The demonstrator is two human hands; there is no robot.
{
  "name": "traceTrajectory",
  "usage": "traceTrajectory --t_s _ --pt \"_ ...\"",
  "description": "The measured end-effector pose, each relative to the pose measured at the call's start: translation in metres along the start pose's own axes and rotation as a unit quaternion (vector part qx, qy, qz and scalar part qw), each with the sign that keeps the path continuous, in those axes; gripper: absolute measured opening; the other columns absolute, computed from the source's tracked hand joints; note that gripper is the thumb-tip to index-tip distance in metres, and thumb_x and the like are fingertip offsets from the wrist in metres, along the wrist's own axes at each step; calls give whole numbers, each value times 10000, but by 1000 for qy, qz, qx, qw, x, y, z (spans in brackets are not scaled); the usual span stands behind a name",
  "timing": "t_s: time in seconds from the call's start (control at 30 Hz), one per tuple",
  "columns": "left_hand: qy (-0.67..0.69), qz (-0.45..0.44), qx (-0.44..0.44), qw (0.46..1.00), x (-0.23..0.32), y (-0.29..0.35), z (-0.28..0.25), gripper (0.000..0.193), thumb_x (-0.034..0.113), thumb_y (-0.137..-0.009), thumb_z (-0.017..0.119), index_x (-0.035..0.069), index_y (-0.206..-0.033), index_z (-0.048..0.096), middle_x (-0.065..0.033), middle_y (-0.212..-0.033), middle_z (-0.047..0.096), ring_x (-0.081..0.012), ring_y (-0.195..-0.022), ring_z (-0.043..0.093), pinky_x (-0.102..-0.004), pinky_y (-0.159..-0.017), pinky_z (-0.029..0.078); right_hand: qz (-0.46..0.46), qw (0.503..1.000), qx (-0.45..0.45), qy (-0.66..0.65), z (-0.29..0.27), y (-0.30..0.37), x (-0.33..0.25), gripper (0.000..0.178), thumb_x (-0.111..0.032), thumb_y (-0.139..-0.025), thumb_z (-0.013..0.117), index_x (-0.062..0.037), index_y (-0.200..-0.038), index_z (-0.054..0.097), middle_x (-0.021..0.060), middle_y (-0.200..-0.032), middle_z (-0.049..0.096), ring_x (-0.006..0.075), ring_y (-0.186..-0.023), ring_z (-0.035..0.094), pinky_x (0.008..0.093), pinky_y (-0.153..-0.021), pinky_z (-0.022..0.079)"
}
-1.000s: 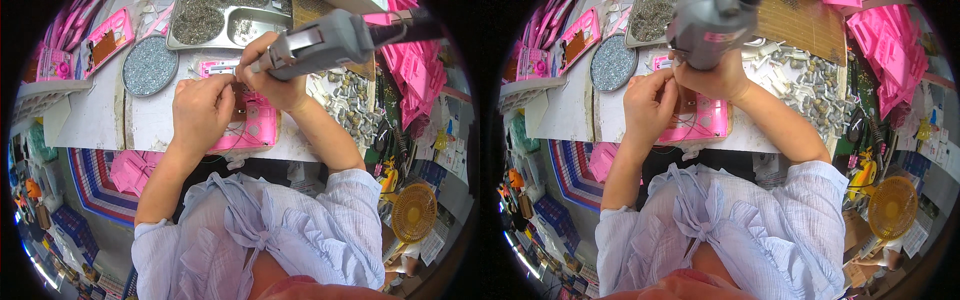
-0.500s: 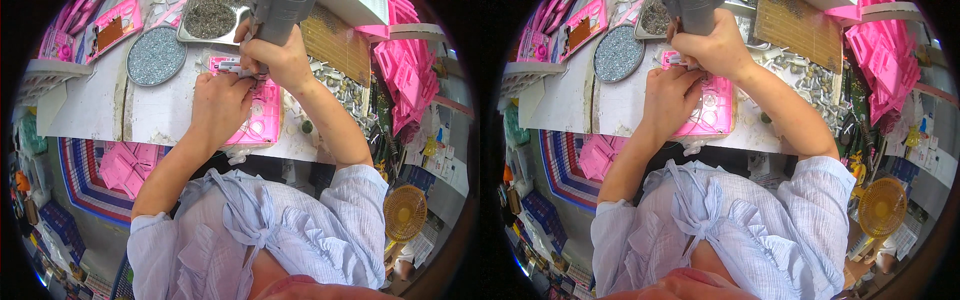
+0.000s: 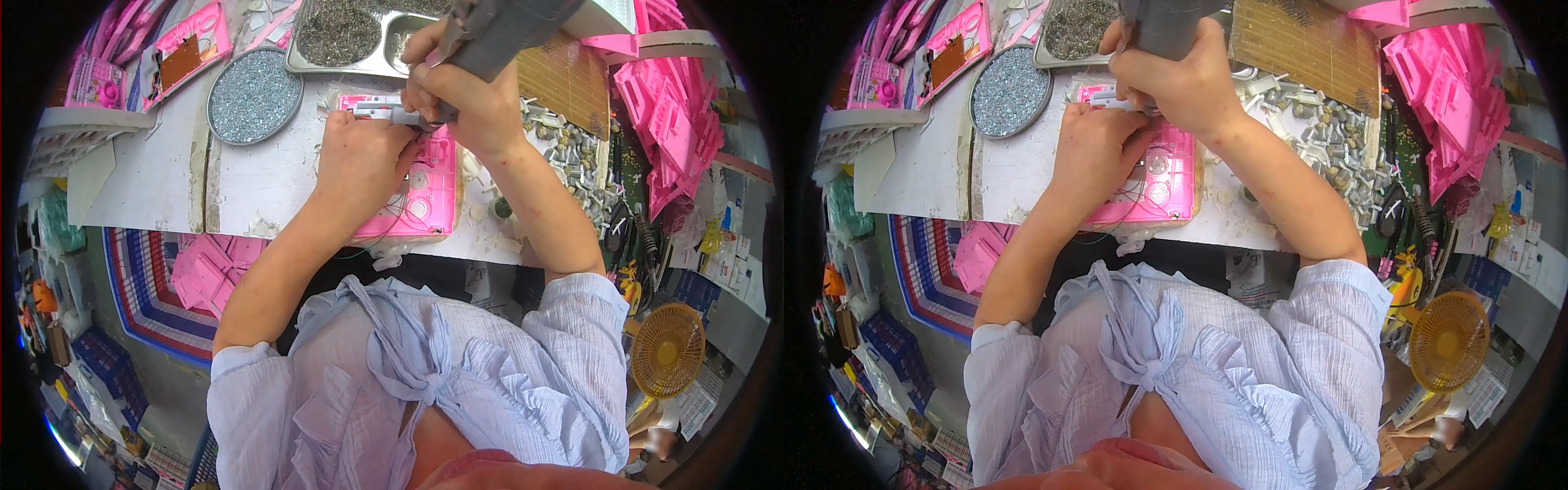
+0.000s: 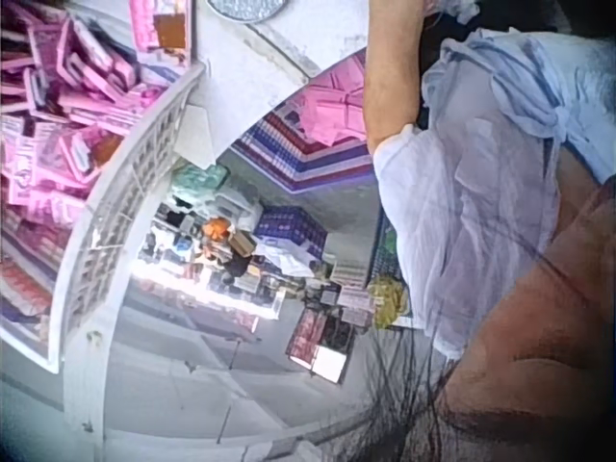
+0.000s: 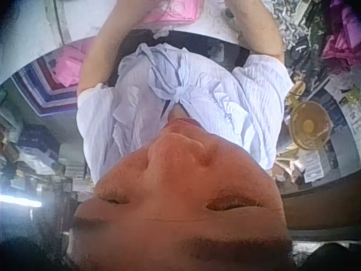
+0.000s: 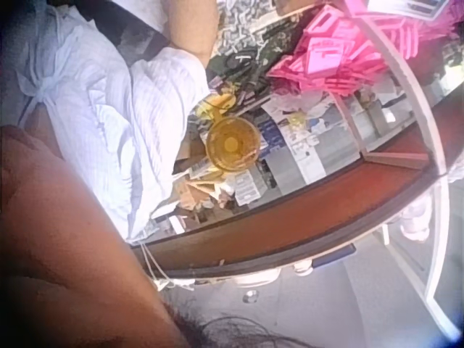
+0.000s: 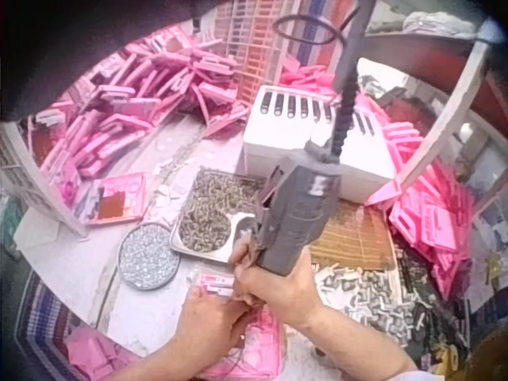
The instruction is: The recorder is assembling and soldering electronic components into pink plastic toy housings.
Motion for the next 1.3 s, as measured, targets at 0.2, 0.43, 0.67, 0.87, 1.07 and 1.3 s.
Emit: traceTrajectory --t_s 0.2,0.43,0.67,0.87,1.07,1.3 --pt "11 37 32 999 5 7 -1 101 190 -886 724 108 -931 762 -51 -855 734 -245 -805 682 -416 -838 438 -35 998 40 -35 -17 8 -25 189 -7 -837 612 42 -1004 536 83 -642 525 160 -480 528 324 -506 466" --pt "8 76 18 997 7 7 -2 103 177 -888 725 99 -955 732 -50 -850 720 -252 -819 677 -410 -848 444 -77 994 74 -3 -46 16 -35 170 -25 -852 604 34 -984 516 76 -638 520 152 -470 512 315 -503 473" --pt "24 48 -2 999 -1 8 3 82 159 -901 716 83 -919 693 -62 -864 711 -272 -844 670 -426 -848 437 -76 980 138 118 -66 21 -53 240 -31 -899 668 42 -1099 558 62 -729 571 143 -598 600 296 -554 496" --pt "19 52 -2 998 0 9 2 76 150 -908 703 76 -920 690 -65 -874 716 -275 -838 667 -429 -854 434 -309 880 351 81 -54 58 -104 215 -86 -869 748 -9 -1056 676 45 -857 659 143 -885 639 279 -720 516" --pt "84 37 7 996 -5 7 2 95 147 -901 709 67 -953 707 -71 -882 727 -272 -844 672 -424 -870 441 -182 864 99 460 -19 85 -53 236 -106 -843 774 -55 -1071 740 87 -818 714 205 -651 671 322 -601 535" --pt "94 58 42 993 -8 11 -2 102 142 -898 715 71 -971 721 -69 -863 717 -271 -821 665 -411 -833 437 -45 786 -56 614 1 71 30 168 -273 -897 678 -121 -939 739 97 -778 719 323 -704 699 441 -583 538"
Point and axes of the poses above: each hand's wrist, its own y-axis away from the middle knuckle, its own z-axis out of the palm, x = y × z, the point moved 10 cm from there along -y, towards the middle knuckle
